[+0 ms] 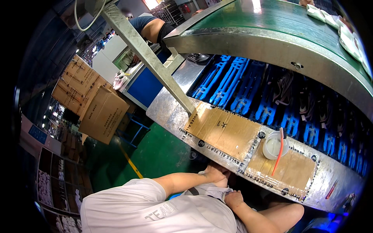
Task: The person applies liquid to shoe soles using a brush dipped in a small container, then places the coated soles onto an overhead conveyor belt.
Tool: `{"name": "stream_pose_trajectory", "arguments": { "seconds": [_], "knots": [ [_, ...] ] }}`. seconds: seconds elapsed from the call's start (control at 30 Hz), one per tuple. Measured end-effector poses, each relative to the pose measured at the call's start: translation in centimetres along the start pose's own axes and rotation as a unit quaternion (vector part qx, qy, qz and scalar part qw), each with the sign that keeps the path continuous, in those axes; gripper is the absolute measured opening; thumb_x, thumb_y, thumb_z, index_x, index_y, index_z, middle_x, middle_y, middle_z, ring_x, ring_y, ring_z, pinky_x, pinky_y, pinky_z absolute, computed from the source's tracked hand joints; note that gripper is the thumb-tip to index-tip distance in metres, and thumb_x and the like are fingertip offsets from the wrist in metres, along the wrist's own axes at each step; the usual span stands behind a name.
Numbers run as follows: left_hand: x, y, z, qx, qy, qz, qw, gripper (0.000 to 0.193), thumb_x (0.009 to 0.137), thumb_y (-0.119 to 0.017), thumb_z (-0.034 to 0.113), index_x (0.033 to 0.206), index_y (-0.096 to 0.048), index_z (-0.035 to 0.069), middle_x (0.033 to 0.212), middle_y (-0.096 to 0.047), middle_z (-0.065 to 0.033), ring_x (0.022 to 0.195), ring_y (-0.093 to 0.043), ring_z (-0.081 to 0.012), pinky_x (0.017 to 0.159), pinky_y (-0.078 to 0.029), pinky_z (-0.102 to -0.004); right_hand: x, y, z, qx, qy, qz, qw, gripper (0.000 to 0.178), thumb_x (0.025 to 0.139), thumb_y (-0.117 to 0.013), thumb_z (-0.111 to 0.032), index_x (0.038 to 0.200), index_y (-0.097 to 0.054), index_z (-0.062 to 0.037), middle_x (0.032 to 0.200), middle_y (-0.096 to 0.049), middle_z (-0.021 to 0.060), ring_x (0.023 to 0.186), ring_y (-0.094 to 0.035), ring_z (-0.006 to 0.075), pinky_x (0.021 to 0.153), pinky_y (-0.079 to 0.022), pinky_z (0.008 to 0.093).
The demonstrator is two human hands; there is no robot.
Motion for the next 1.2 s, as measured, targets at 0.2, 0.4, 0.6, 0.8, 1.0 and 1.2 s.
{"name": "stream_pose_trajectory", "arguments": {
  "seconds": [0.2,0.4,0.6,0.8,1.0,1.2],
  "knots": [
    [0.3,0.3,0.5,-0.007,0.001,-0.004,1.000,0.033,0.079,-0.072,0.047,0.103,-0.077,0.024,0.125,-0.066,-0.0170,0.117,-0.055,-0.0467,0.092,-0.049,-0.0599,0.2,-0.4,0.3,-0.001,-0.007,-0.023,1.000,0.037,0.100,-0.047,-0.021,0.124,-0.072,-0.0068,0.131,-0.069,0.0142,0.121,-0.063,0.0295,0.104,-0.045,0.0496],
    [0.4,0.1,0.1,-0.009,-0.008,-0.013,1.000,0.033,0.079,-0.072,0.046,0.101,-0.076,0.022,0.121,-0.068,-0.0165,0.114,-0.057,-0.0443,0.092,-0.049,-0.0587,0.3,-0.2,0.3,0.014,-0.009,-0.025,1.000,0.038,0.101,-0.045,-0.021,0.125,-0.071,-0.0079,0.133,-0.069,0.0128,0.122,-0.063,0.0299,0.103,-0.046,0.0503],
    [0.3,0.2,0.1,-0.011,-0.007,0.001,1.000,0.033,0.079,-0.072,0.046,0.102,-0.076,0.022,0.120,-0.068,-0.0165,0.114,-0.057,-0.0442,0.092,-0.049,-0.0579,0.7,-1.1,0.4,-0.013,0.007,0.013,1.000,0.034,0.099,-0.048,-0.023,0.119,-0.073,-0.0095,0.126,-0.072,0.0111,0.117,-0.066,0.0288,0.096,-0.049,0.0470],
    [0.5,0.5,0.4,-0.003,-0.006,-0.053,0.999,0.033,0.079,-0.071,0.045,0.104,-0.076,0.024,0.123,-0.067,-0.0163,0.116,-0.056,-0.0436,0.093,-0.049,-0.0568,0.9,-1.2,0.6,0.021,-0.003,-0.024,0.999,0.038,0.100,-0.046,-0.022,0.126,-0.070,-0.0079,0.133,-0.069,0.0128,0.124,-0.063,0.0307,0.105,-0.045,0.0508],
    [0.2,0.8,0.5,0.002,0.017,-0.003,1.000,0.030,0.080,-0.070,0.046,0.100,-0.077,0.024,0.118,-0.069,-0.0138,0.114,-0.058,-0.0435,0.092,-0.050,-0.0576,0.7,-1.2,0.4,-0.005,0.009,0.016,1.000,0.033,0.098,-0.048,-0.022,0.115,-0.075,-0.0109,0.121,-0.074,0.0115,0.112,-0.069,0.0288,0.093,-0.049,0.0466],
    [0.2,2.4,1.7,0.028,0.026,-0.048,0.998,0.033,0.082,-0.070,0.048,0.104,-0.077,0.024,0.120,-0.069,-0.0145,0.114,-0.059,-0.0436,0.091,-0.052,-0.0562,0.5,-1.4,0.5,0.013,0.004,0.037,0.999,0.032,0.097,-0.050,-0.021,0.112,-0.076,-0.0104,0.117,-0.075,0.0129,0.110,-0.070,0.0293,0.090,-0.050,0.0472]
  ]
}}
Point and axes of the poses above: each hand's wrist, its own x-axis towards the middle knuckle, its own y-axis out of the back of the hand, z = x × y, the point moved 4 cm from there along x, towards the middle knuckle
